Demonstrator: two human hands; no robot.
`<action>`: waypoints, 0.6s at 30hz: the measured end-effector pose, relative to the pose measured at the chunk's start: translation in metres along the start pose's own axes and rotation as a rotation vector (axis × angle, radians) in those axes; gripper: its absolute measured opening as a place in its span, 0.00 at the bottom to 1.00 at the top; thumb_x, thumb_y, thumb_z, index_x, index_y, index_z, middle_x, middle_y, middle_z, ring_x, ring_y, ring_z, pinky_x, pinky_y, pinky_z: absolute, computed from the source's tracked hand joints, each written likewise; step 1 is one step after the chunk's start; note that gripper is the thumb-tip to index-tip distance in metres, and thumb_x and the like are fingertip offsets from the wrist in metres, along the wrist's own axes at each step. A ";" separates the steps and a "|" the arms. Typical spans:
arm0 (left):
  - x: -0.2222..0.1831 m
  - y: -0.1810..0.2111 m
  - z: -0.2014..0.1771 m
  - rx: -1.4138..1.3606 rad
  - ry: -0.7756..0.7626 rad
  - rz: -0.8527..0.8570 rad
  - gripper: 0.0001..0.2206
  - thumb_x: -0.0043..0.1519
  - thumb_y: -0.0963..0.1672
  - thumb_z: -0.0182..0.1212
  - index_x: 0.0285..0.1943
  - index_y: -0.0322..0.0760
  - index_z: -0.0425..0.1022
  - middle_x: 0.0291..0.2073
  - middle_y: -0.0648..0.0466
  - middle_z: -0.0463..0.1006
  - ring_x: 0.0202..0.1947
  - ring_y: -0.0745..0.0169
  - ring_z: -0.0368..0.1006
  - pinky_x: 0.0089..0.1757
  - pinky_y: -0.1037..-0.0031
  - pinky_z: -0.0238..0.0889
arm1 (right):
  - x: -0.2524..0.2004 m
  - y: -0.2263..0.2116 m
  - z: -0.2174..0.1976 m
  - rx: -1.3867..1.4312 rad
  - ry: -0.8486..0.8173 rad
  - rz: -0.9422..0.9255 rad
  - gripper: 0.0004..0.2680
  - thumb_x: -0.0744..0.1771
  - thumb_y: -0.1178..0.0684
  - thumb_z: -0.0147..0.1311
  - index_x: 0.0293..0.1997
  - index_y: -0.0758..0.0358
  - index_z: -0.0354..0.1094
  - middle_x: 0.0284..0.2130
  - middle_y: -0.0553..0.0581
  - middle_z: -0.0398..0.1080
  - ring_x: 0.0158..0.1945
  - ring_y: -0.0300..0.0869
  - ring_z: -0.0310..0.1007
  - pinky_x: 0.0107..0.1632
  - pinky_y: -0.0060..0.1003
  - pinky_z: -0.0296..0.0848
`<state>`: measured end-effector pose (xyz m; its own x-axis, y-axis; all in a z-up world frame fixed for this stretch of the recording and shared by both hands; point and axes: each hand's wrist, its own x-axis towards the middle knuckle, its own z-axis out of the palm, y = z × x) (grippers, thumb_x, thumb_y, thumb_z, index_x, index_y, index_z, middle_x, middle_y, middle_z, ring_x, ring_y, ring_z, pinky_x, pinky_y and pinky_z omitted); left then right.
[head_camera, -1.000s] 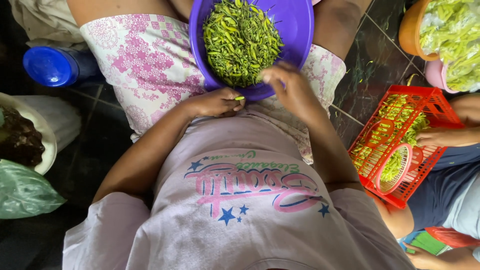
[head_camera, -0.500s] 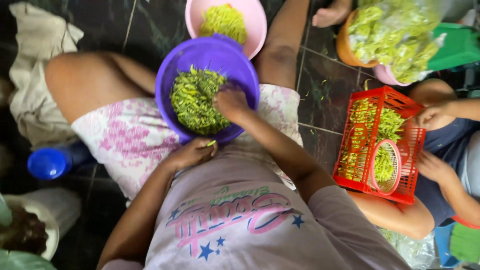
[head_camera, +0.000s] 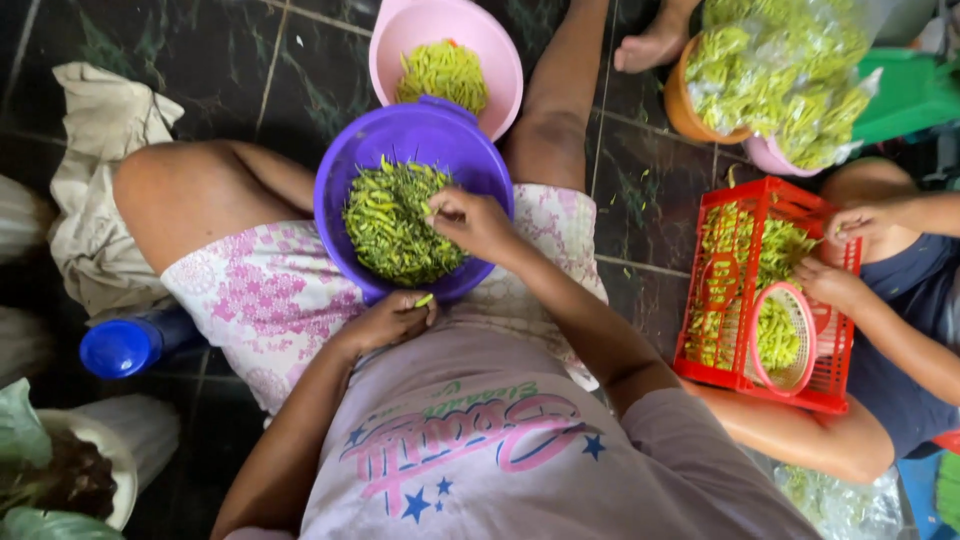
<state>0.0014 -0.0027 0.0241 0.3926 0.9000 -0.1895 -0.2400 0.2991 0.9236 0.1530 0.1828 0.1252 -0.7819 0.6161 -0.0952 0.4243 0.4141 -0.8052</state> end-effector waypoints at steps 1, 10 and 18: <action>-0.003 -0.003 0.001 -0.007 0.000 -0.016 0.10 0.69 0.41 0.50 0.36 0.33 0.75 0.10 0.58 0.67 0.07 0.75 0.58 0.16 0.83 0.51 | -0.007 -0.006 0.000 0.013 -0.005 0.011 0.09 0.69 0.52 0.58 0.55 0.52 0.71 0.40 0.59 0.79 0.49 0.52 0.79 0.53 0.49 0.76; -0.009 0.001 0.002 0.066 -0.009 -0.037 0.10 0.68 0.41 0.50 0.37 0.34 0.76 0.12 0.58 0.69 0.10 0.75 0.61 0.18 0.83 0.54 | -0.036 -0.022 -0.010 0.059 -0.029 -0.144 0.06 0.69 0.58 0.57 0.50 0.63 0.76 0.40 0.64 0.77 0.47 0.56 0.77 0.53 0.52 0.75; -0.003 0.002 -0.002 0.036 0.010 -0.041 0.10 0.68 0.40 0.50 0.35 0.33 0.74 0.11 0.57 0.66 0.08 0.73 0.58 0.17 0.82 0.52 | -0.051 -0.053 -0.031 0.004 -0.292 -0.122 0.06 0.69 0.52 0.58 0.44 0.62 0.75 0.36 0.62 0.76 0.43 0.55 0.77 0.49 0.50 0.74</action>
<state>-0.0027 -0.0044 0.0261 0.3924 0.8905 -0.2303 -0.1920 0.3242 0.9263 0.1845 0.1503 0.1906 -0.9253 0.3431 -0.1616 0.3182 0.4705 -0.8231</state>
